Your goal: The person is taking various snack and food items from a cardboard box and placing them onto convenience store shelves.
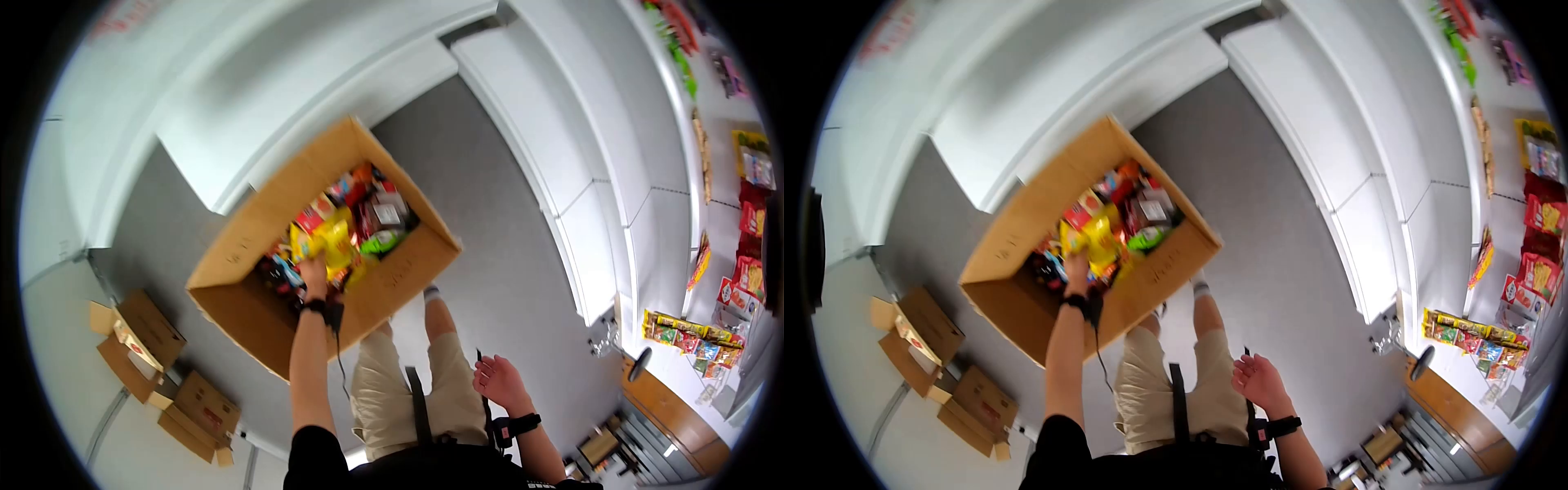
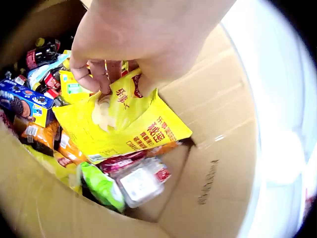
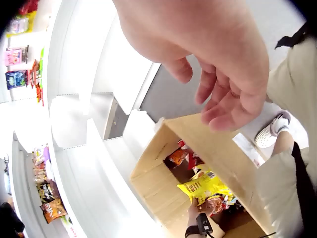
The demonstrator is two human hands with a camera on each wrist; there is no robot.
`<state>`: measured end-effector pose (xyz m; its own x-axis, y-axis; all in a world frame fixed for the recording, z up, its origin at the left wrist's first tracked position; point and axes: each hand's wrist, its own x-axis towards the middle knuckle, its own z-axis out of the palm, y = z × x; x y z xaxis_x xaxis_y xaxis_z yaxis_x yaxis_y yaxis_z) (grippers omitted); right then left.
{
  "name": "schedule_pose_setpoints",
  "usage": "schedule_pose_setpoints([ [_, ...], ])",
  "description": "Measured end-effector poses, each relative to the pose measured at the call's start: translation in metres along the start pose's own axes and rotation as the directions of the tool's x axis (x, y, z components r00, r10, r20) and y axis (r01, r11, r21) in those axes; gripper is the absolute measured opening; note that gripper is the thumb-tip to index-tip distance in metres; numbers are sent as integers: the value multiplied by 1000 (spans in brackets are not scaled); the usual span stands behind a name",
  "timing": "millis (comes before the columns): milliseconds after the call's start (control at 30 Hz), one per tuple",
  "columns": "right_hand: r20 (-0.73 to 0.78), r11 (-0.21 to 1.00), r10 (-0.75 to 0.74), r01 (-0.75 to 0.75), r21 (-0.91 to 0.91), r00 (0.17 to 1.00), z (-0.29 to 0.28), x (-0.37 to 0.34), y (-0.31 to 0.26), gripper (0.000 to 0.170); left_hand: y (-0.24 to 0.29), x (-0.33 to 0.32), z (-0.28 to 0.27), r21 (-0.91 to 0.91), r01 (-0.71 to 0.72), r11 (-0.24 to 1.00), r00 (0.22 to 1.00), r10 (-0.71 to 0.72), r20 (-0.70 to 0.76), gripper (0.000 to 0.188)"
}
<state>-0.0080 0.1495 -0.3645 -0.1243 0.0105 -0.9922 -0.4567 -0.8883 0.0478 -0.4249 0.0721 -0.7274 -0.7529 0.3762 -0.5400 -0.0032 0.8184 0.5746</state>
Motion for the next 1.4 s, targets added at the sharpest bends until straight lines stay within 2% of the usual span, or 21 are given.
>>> schedule_pose_setpoints([
  [33, 40, 1000, -8, 9, -22, 999, 10, -10, 1, 26, 35, -27, -34, -246, 63, 967, 998, -57, 33, 37],
  [67, 79, 999, -16, 20, -44, 997, 20, -18, 0, 26, 71, -55, -69, -474, 131, 871, 991, -113, 66, 33],
  [100, 117, 997, -23, 31, -66, 993, 31, -28, -1, 26, 50, -53, -72, -661, 267, 701, 964, -189, 188, 30],
  [133, 205, 995, -24, 42, -88, 978, 40, -40, -1, 27, 79, -77, -108, -702, 375, 605, 926, -208, 315, 28],
  [167, 252, 992, -28, 57, -109, 967, 50, -52, 0, 27, 115, -106, -142, -710, 390, 586, 921, -243, 306, 28],
  [200, 299, 989, -30, 72, -131, 954, 62, -65, 0, 27, 129, -125, -168, -756, 367, 542, 927, -143, 348, 30],
  [267, 396, 979, -32, 108, -173, 918, 89, -84, -4, 27, 174, -169, -221, -782, 368, 502, 919, -70, 388, 28],
  [367, 497, 963, -23, 153, -223, 867, 117, -115, -2, 27, 203, -215, -269, -840, 359, 407, 903, 76, 423, 27],
  [400, 522, 953, -21, 175, -247, 853, 129, -129, 1, 27, 222, -240, -290, -860, 352, 369, 874, 198, 443, 28],
  [500, 568, 888, -6, 266, -376, 823, 148, -143, -5, 30, 255, -290, -321, -874, 334, 354, 810, 366, 458, 31],
  [567, 595, 835, 60, 286, -469, 801, 154, -146, -11, 36, 262, -307, -322, -883, 316, 348, 764, 458, 454, 37],
  [667, 539, 614, 207, 321, -721, 816, 175, -206, 0, 42, 293, -341, -323, -876, 313, 366, 681, 557, 476, 41],
  [767, 574, 588, 485, 239, -772, 659, 165, -224, -15, 46, 330, -380, -313, -871, 315, 378, 644, 589, 488, 40],
  [900, 581, 562, 514, 263, -784, 631, 143, -229, -54, 48, 371, -411, -283, -870, 297, 393, 593, 639, 491, 37],
  [967, 619, 587, 537, 273, -762, 572, 131, -225, -74, 47, 385, -419, -261, -885, 268, 381, 570, 678, 464, 33],
  [1000, 635, 598, 548, 276, -752, 544, 126, -224, -81, 46, 404, -436, -259, -897, 182, 403, 542, 720, 434, 35],
  [1100, 757, 714, 481, 304, -631, 443, 120, -225, -99, 45, 429, -470, -240, -874, 92, 478, 735, 560, 384, 39],
  [1133, 786, 742, 452, 312, -594, 422, 119, -229, -104, 44, 438, -484, -237, -872, 64, 485, 769, 534, 353, 43],
  [1267, 859, 840, 270, 330, -431, 435, 124, -229, -115, 44, 419, -481, -209, -847, 39, 530, 791, 501, 350, 49],
  [1367, 861, 797, 228, 421, -433, 455, 128, -224, -117, 48, 424, -505, -208, -722, -233, 652, 774, 574, 267, 56],
  [1400, 849, 776, 204, 448, -444, 487, 130, -226, -112, 51, 434, -517, -214, -722, -245, 647, 758, 592, 274, 64],
])
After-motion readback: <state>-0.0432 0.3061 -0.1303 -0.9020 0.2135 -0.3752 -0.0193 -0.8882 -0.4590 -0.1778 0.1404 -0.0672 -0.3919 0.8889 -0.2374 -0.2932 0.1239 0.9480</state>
